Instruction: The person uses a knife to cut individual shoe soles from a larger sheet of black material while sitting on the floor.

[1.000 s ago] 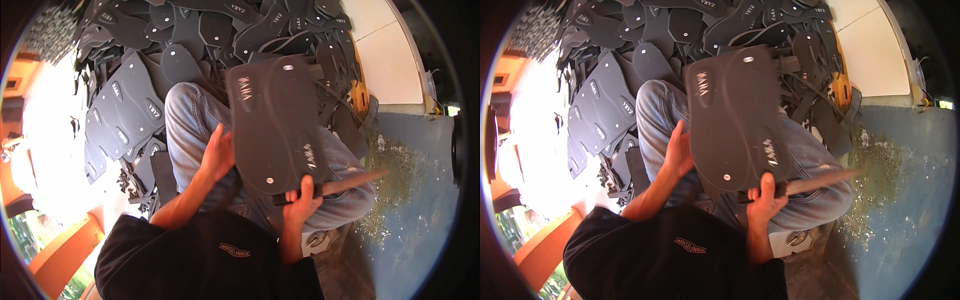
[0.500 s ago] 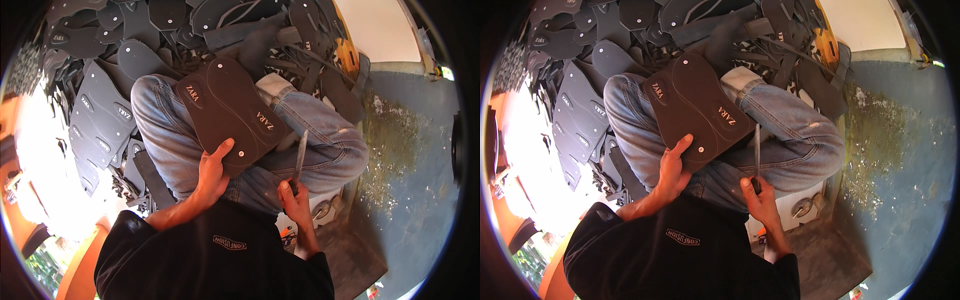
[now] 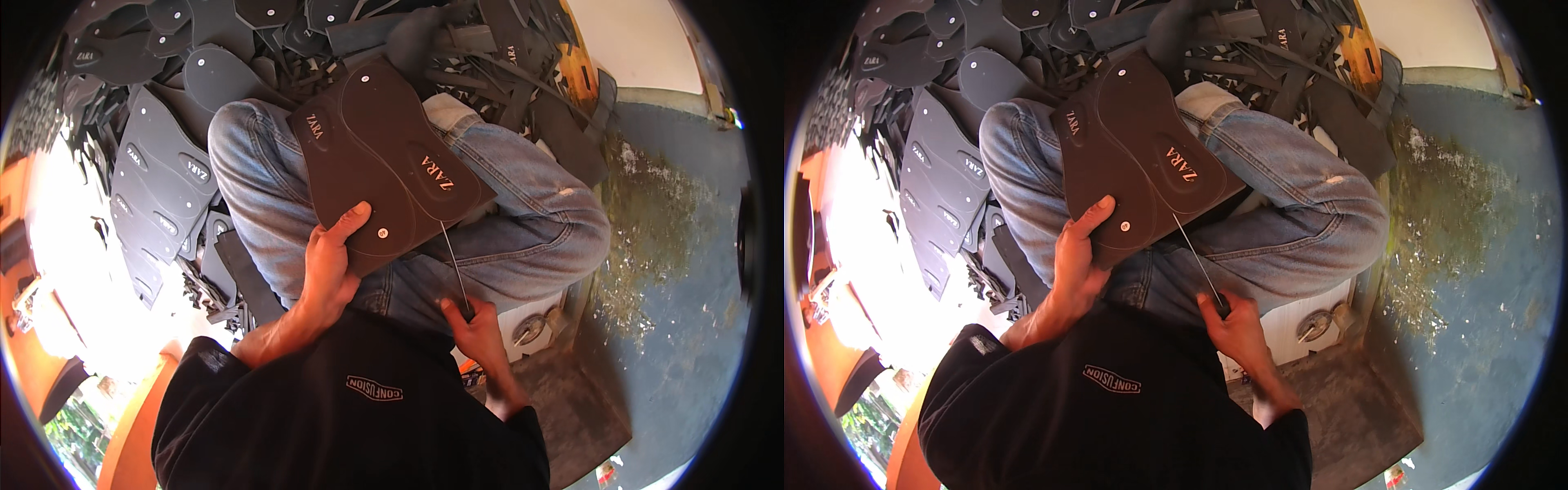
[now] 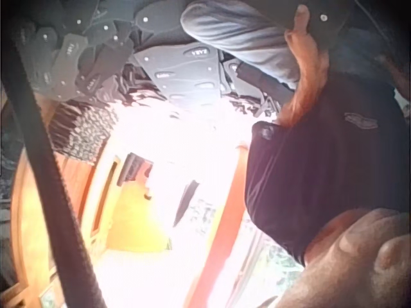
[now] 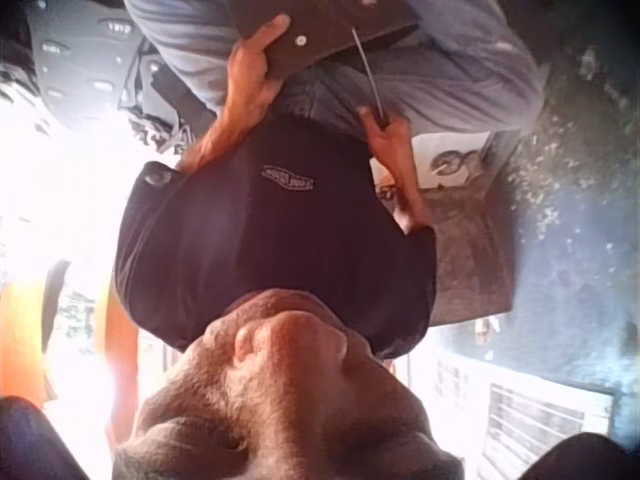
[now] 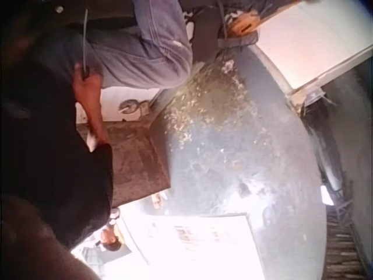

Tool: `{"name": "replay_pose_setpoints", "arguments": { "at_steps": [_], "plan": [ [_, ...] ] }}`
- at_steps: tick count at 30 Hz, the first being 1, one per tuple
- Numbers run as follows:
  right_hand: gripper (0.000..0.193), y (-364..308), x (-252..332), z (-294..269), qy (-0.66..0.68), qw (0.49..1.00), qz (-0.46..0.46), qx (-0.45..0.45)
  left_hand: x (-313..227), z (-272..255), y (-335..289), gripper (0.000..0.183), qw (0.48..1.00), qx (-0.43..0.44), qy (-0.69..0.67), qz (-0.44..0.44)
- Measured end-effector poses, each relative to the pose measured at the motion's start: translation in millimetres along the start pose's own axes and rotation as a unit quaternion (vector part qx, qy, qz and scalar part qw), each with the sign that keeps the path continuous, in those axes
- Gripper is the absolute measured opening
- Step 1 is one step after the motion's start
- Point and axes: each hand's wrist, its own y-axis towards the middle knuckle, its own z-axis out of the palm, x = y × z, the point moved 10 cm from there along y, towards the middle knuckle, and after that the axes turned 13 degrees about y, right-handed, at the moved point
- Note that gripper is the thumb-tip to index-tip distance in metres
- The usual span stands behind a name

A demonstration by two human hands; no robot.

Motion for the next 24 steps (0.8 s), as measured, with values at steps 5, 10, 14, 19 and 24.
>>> {"name": "replay_pose_setpoints", "arguments": {
  "at_steps": [5,10,14,19,24],
  "plan": [
    [0.029,7.5,5.1,7.6,-0.015,1.0,-0.026,0.005,-3.0,1.0,-0.1,0.034,1.0,0.0,-0.001,0.002],
    [0.031,12.2,4.3,11.4,-0.013,0.999,-0.044,-0.015,-6.5,-2.0,4.4,0.034,1.0,0.006,-0.001,0.004],
    [0.03,17.5,5.6,15.5,-0.042,0.998,-0.031,-0.03,-6.0,-3.5,6.1,0.033,1.0,0.008,0.0,0.007],
    [0.03,25.3,1.0,19.4,-0.051,0.998,0.015,-0.028,-5.1,-9.1,10.8,0.033,0.999,0.01,0.028,0.027],
    [0.028,32.0,8.4,25.8,-0.056,0.998,0.016,-0.024,-4.1,-11.8,10.1,0.029,0.999,0.026,0.029,0.024]
  ]
}}
